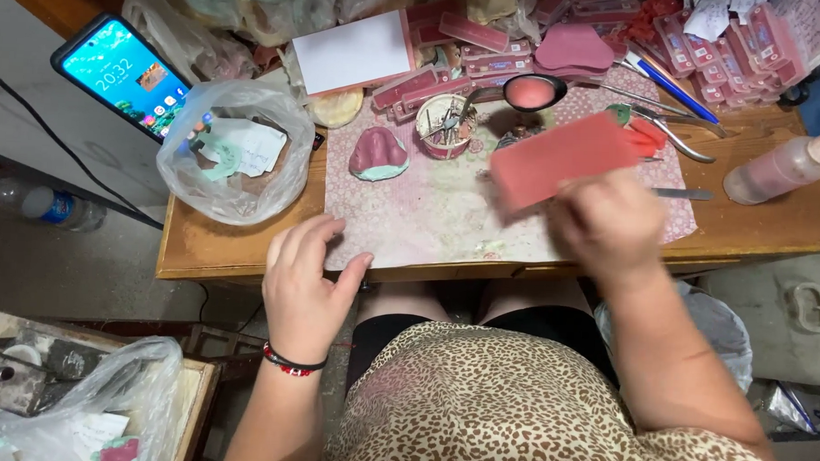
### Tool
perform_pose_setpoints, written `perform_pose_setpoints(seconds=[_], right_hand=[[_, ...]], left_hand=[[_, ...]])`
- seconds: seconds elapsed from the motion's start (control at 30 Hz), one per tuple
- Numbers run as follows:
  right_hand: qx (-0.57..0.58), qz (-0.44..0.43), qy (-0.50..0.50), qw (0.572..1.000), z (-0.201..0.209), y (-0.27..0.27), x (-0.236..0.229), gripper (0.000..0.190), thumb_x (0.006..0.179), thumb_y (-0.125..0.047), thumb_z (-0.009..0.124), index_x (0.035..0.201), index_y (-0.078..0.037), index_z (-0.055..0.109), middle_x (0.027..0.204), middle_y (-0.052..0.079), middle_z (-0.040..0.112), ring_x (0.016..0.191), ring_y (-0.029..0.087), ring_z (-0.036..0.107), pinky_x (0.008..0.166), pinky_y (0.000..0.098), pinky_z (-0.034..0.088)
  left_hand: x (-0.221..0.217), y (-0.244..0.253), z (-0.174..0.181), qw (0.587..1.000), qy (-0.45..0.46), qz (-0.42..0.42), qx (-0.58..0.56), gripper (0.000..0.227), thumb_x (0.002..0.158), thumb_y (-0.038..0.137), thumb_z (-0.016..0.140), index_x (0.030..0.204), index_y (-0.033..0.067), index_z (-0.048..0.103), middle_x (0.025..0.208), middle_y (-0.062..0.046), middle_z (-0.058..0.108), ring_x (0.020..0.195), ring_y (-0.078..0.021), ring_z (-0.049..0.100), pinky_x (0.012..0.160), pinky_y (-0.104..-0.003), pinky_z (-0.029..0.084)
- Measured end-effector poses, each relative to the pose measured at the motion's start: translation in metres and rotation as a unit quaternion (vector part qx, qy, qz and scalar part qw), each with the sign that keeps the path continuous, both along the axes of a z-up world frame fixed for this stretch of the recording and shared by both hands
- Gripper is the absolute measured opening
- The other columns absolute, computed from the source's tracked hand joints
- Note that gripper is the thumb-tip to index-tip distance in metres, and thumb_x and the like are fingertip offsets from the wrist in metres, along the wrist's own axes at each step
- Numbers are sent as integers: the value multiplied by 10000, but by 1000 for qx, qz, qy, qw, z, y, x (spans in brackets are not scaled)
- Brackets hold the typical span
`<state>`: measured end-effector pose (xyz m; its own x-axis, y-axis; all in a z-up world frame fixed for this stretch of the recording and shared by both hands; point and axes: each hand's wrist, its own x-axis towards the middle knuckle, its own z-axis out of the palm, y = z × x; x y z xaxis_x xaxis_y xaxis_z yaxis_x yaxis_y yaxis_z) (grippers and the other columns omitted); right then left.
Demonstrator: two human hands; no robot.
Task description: Applying and shaping pink wax strips onto a dental impression mold to create a base or spacer.
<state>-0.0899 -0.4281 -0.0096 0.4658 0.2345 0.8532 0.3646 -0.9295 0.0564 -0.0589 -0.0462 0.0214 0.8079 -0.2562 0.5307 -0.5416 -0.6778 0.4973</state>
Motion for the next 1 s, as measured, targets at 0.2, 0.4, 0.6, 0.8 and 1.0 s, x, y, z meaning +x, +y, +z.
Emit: perform_pose_setpoints(seconds=[0.2,0.4,0.6,0.8,1.0], right_hand=[[-1,40,-12,999,7,63,-11,235,928,-121,822,741,-183,694,729,11,650,621,222,627,650,320,527],[7,-63,4,998,-16,-55,-5,174,977,-57,918,901,-134,781,879,14,689,768,242,698,760,358,586],[167,93,63,980,15,38,-16,90,921,-140,867,895,-108,787,886,63,707,803,282,705,777,372,571],[499,287,188,796,9,107,2,243,926,-38,773,1051,-2,568,895,181,682,809,282,738,730,421,619],[711,266,346,550,34,170,-1,305,867,87,729,1070,-41,541,894,166,739,794,342,793,669,460,686]], left_hand=[[-1,-10,10,1000,-8,-18,-13,433,814,244,910,1167,76,724,1188,-123,720,1135,-380,659,963,-503,541],[-2,5,5,1000,-11,4,-1,426,817,231,905,1168,71,723,1183,-134,722,1120,-388,662,961,-509,534],[8,-7,10,999,-32,-31,-26,416,827,259,908,1165,97,728,1176,-119,725,1112,-384,670,967,-498,540],[44,-13,56,977,-76,-166,-112,490,955,269,826,1349,64,618,1307,-148,680,1224,-398,650,1054,-504,483],[64,-8,70,948,85,-305,-26,449,891,312,817,1297,166,690,1138,-76,795,1091,-310,746,979,-404,411]])
